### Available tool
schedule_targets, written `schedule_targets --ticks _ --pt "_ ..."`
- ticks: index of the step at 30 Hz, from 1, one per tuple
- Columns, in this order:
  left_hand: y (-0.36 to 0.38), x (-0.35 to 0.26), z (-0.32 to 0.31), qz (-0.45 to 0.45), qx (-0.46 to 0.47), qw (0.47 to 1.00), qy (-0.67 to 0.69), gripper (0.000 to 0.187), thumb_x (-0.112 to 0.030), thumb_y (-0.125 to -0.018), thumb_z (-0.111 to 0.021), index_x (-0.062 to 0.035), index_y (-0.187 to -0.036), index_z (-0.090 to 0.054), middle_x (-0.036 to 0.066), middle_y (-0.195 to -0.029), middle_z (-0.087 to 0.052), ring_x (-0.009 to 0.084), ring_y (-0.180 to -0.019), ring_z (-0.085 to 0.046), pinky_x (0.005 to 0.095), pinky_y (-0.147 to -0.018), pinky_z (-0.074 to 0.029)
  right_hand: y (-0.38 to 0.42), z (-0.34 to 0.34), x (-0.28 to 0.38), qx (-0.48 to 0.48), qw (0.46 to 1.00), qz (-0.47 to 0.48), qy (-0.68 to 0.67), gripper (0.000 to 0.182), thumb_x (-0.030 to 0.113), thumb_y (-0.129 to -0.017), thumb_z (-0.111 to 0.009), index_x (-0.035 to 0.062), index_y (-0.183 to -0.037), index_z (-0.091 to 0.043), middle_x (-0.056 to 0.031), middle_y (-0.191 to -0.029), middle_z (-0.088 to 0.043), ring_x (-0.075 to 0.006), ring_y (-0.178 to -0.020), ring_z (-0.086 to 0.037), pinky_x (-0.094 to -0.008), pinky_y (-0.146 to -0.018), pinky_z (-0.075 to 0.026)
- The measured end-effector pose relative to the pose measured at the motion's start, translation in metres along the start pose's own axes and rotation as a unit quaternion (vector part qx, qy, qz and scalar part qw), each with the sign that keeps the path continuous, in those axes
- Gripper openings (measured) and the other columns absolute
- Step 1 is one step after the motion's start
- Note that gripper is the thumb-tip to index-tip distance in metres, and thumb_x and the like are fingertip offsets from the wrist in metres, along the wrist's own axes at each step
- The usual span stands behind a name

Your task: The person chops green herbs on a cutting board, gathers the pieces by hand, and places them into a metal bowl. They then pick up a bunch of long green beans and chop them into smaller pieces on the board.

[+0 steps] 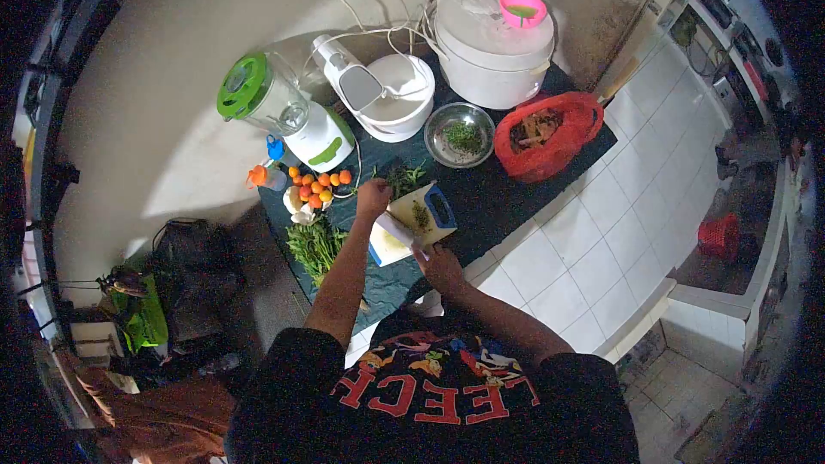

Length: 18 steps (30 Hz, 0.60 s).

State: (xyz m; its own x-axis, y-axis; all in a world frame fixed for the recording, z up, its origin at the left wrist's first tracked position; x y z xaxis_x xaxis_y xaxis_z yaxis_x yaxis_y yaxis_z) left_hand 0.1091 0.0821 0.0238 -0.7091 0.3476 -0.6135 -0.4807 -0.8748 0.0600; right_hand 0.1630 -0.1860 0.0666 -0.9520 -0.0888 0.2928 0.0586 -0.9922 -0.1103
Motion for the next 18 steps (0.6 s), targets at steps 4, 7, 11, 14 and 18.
schedule_targets --ticks 4,7,11,14,18 --pt "0.013 0.005 0.014 0.069 -0.01 0.993 0.098 0.032 -0.027 -0.085 -0.074 0.0014 -0.101 -0.077 0.021 -0.093 -0.078 0.0315 -0.087 -0.076 0.039 -0.081 -0.058 -0.007 0.021 0.006 -0.085 0.992 0.045 0.079 0.047 0.015 -0.09 -0.06 0.0073 -0.136 -0.059 -0.0101 -0.105 -0.063 -0.0268 -0.097 -0.064 -0.0402 -0.08 -0.053" --pt "0.016 0.013 -0.003 0.111 0.023 0.942 0.316 0.029 -0.025 -0.088 -0.076 0.0016 -0.099 -0.078 0.012 -0.091 -0.078 0.0212 -0.08 -0.073 0.0344 -0.075 -0.055 -0.015 0.007 0.003 -0.063 0.994 0.043 0.073 0.044 0.016 -0.089 -0.061 0.0065 -0.132 -0.06 -0.009 -0.105 -0.063 -0.0254 -0.095 -0.063 -0.0403 -0.08 -0.051" --pt "0.052 0.004 -0.027 0.219 0.122 0.829 0.501 0.031 -0.026 -0.098 -0.074 -0.0038 -0.12 -0.071 0.0 -0.099 -0.073 0.0135 -0.082 -0.066 0.0272 -0.073 -0.05 -0.021 0.002 0.001 -0.04 0.994 0.042 0.092 0.039 0.02 -0.088 -0.065 0.0063 -0.124 -0.063 -0.0106 -0.1 -0.063 -0.0269 -0.091 -0.063 -0.0426 -0.076 -0.051" --pt "0.073 -0.001 -0.036 0.214 0.162 0.793 0.547 0.033 -0.03 -0.098 -0.075 -0.0079 -0.122 -0.07 -0.003 -0.103 -0.071 0.0112 -0.093 -0.064 0.0299 -0.079 -0.05 -0.028 0.03 -0.002 -0.051 0.998 0.015 0.031 0.031 0.019 -0.09 -0.067 0.0051 -0.118 -0.067 -0.0125 -0.096 -0.064 -0.0298 -0.085 -0.064 -0.0452 -0.074 -0.052" --pt "0.093 -0.01 -0.038 0.229 0.166 0.785 0.551 0.033 -0.031 -0.098 -0.075 -0.0086 -0.121 -0.071 -0.004 -0.1 -0.07 0.0102 -0.092 -0.063 0.0288 -0.081 -0.049 -0.029 0.045 -0.044 -0.142 0.946 -0.144 -0.252 0.026 0.017 -0.095 -0.069 0.0025 -0.117 -0.069 -0.0141 -0.095 -0.065 -0.0304 -0.078 -0.065 -0.0448 -0.07 -0.054"
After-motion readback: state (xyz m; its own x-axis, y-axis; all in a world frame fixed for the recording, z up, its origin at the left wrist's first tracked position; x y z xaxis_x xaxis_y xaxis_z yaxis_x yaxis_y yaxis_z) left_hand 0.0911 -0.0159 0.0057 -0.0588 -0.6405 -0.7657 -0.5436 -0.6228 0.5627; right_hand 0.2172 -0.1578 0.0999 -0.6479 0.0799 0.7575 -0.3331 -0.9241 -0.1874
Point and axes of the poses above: each hand's wrist, its own y-axis away from the middle knuckle, its own z-axis out of the back of the hand, x = y × z, the point moved 9 cm from there along -y, towards the middle knuckle
